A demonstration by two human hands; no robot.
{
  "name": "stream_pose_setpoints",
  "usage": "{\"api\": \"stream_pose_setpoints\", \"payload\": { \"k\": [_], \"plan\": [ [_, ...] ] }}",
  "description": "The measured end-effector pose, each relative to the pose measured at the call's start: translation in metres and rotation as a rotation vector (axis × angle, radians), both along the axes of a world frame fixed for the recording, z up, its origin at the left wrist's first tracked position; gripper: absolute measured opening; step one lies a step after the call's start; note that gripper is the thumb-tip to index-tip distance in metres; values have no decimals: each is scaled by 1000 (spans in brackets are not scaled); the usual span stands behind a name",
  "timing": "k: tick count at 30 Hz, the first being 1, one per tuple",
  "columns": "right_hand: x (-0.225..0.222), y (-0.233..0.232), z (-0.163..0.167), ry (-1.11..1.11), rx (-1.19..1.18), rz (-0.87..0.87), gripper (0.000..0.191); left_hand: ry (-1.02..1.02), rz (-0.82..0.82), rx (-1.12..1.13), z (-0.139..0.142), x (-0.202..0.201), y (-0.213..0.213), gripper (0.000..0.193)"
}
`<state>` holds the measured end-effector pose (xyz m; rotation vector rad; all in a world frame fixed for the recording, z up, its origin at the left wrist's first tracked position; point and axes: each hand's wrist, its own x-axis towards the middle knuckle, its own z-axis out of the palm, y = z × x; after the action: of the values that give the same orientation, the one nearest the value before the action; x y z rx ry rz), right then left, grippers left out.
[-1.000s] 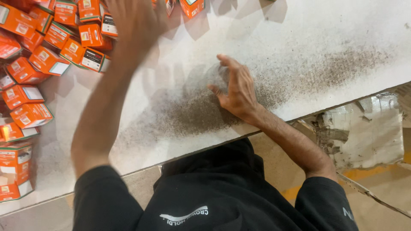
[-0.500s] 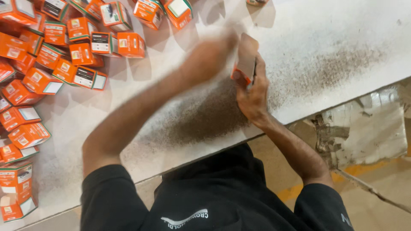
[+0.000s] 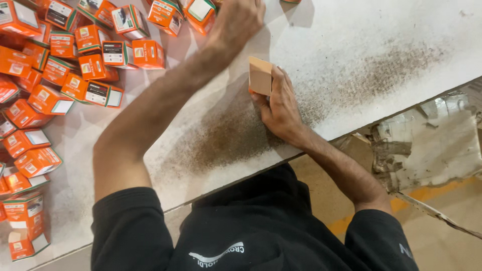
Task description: The person folds flat cardboard cartons into open product boxes at a workbench. They pick up a flat carton, press and fold its flaps and sides to form a box, then place the finished box onto a large pile of similar orange boxes, repeating the cycle.
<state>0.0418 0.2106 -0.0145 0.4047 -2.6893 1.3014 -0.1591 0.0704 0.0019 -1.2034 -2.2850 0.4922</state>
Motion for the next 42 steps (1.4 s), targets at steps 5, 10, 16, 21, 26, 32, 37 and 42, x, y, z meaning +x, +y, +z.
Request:
{"api": "stream_pose_setpoints", "payload": {
  "k": [5,10,16,21,26,32,37,42],
  "plan": [
    [0,0,17,136,-21,-7,60,-71,-177,275,-3,34,-37,19],
    [0,2,31,103,-16,-10,60,-787,-45,1148,28,80,-66,22],
    [-2,-3,27,145,-35,34,55,-759,-42,854,64,173,-82,35],
    [0,-2,27,137,-11,33,50,-198,-411,767,31,170,-79,30],
    [0,-6,29,113,9,37,58,-379,-211,619,19,171,-78,38],
    [0,-9,24,141,49,40,52,-665,-39,897,32,179,-65,30],
    [1,-8,19,98,-23,81,59,-1457,406,1328,27,162,-62,63],
    [6,-10,14,50,-200,48,59,-1415,194,1322,17,153,-56,17]
  ]
}}
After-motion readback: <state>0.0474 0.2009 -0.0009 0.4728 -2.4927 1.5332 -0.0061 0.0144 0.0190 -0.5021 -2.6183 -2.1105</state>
